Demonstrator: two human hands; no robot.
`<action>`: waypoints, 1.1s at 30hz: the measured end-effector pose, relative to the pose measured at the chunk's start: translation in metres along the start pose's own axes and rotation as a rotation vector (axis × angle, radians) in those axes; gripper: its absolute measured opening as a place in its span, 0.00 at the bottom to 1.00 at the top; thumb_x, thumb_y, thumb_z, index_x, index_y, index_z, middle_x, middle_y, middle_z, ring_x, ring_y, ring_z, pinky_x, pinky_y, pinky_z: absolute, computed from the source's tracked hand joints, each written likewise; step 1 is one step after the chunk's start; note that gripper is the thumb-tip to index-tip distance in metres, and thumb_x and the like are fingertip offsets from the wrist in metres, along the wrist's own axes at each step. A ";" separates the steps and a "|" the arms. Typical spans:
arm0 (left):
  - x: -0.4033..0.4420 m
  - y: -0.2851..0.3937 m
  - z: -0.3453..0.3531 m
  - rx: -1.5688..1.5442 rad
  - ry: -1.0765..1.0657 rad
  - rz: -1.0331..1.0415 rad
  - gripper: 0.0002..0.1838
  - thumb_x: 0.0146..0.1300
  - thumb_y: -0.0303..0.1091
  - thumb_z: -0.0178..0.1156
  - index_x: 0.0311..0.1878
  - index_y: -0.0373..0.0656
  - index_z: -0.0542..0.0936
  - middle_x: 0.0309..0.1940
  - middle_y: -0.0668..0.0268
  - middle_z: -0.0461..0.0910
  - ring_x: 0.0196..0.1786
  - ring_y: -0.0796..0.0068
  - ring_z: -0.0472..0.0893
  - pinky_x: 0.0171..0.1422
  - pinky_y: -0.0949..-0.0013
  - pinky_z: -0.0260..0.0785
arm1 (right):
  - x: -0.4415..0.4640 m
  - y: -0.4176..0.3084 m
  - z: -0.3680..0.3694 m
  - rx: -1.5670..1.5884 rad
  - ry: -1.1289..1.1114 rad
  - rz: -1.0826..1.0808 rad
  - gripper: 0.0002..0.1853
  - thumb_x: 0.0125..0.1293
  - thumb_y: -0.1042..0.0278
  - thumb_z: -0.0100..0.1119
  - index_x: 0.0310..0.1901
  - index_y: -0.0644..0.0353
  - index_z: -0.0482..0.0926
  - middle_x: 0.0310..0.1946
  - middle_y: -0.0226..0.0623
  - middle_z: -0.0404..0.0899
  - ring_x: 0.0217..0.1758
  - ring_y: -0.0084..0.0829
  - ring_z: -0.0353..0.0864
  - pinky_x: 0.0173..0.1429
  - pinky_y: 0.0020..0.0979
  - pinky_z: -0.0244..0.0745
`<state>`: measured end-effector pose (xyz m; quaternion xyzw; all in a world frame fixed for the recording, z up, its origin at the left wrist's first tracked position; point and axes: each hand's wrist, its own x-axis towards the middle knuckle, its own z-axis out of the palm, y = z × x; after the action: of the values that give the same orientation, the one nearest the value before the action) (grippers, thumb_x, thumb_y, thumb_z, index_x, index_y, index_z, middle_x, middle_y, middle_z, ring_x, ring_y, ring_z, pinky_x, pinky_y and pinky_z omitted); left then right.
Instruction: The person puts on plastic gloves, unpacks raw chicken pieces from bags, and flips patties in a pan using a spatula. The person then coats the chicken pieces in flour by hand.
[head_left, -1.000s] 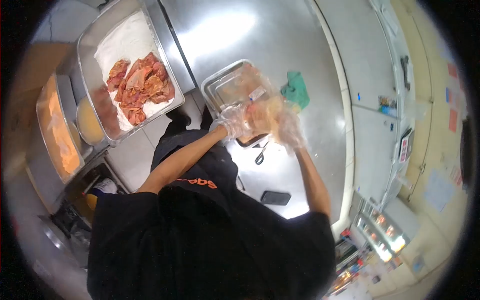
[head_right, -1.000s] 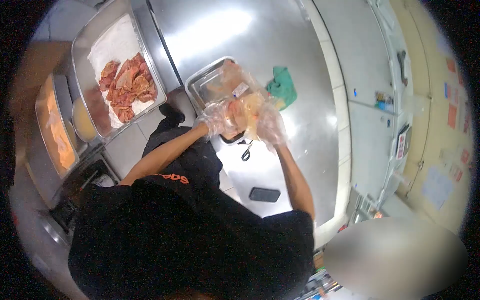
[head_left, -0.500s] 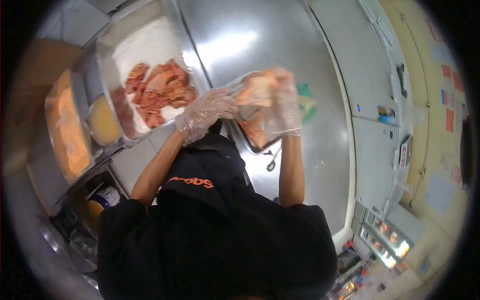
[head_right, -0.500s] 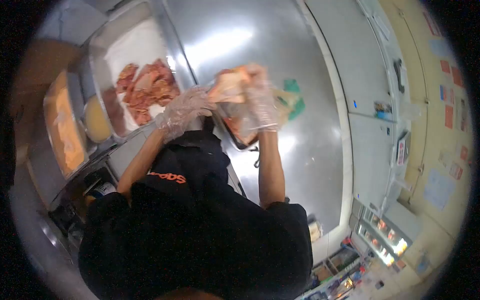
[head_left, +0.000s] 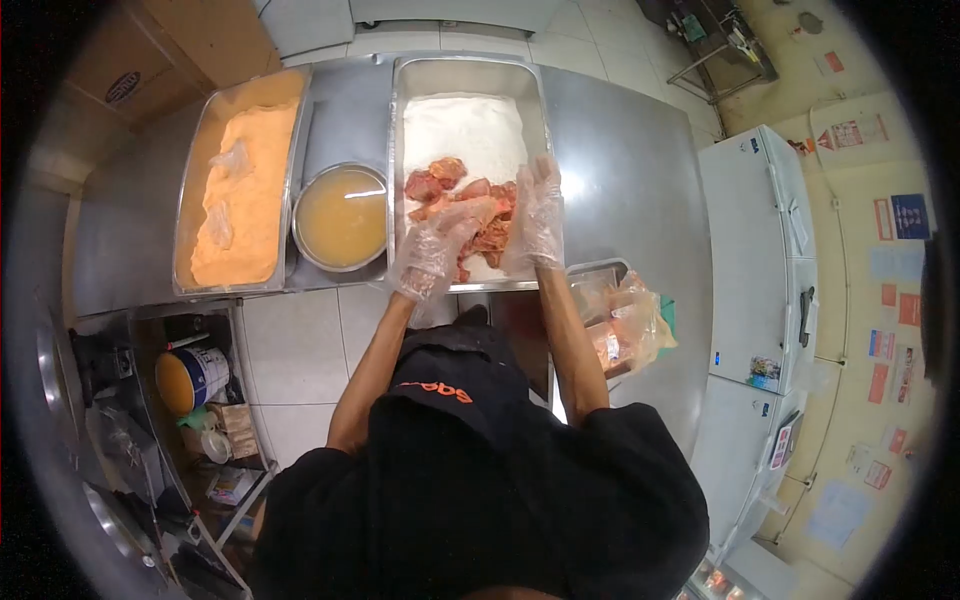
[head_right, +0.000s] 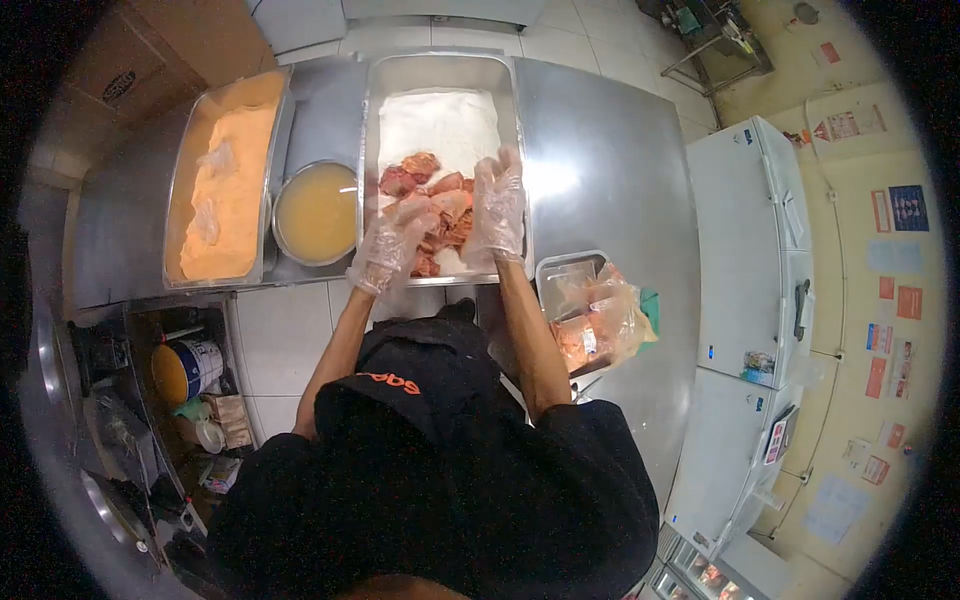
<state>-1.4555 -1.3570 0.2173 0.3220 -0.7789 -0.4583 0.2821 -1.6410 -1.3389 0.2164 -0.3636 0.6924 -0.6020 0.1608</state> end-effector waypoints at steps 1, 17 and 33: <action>-0.003 0.005 0.002 -0.212 0.033 -0.057 0.16 0.64 0.33 0.59 0.54 0.46 0.76 0.50 0.55 0.79 0.52 0.55 0.79 0.57 0.59 0.72 | 0.002 -0.016 0.003 -0.105 -0.055 0.071 0.37 0.69 0.57 0.54 0.70 0.70 0.51 0.65 0.63 0.62 0.69 0.49 0.64 0.68 0.38 0.62; 0.084 -0.043 -0.014 0.489 -0.417 0.116 0.24 0.66 0.42 0.54 0.64 0.46 0.72 0.51 0.60 0.77 0.56 0.58 0.75 0.61 0.59 0.66 | 0.131 0.150 0.055 -0.124 -0.150 0.111 0.20 0.68 0.60 0.50 0.56 0.61 0.74 0.51 0.42 0.79 0.51 0.37 0.79 0.55 0.34 0.72; 0.177 -0.262 0.029 1.089 -1.145 -0.280 0.16 0.58 0.38 0.56 0.46 0.41 0.81 0.51 0.54 0.80 0.45 0.63 0.82 0.50 0.64 0.75 | 0.168 0.130 0.096 -1.379 -1.512 -0.572 0.20 0.73 0.60 0.39 0.61 0.57 0.71 0.52 0.40 0.77 0.54 0.35 0.75 0.64 0.35 0.69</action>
<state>-1.5257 -1.5738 -0.0038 0.2240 -0.8694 -0.1390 -0.4180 -1.7329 -1.5237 0.1080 -0.8053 0.4927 0.2876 0.1610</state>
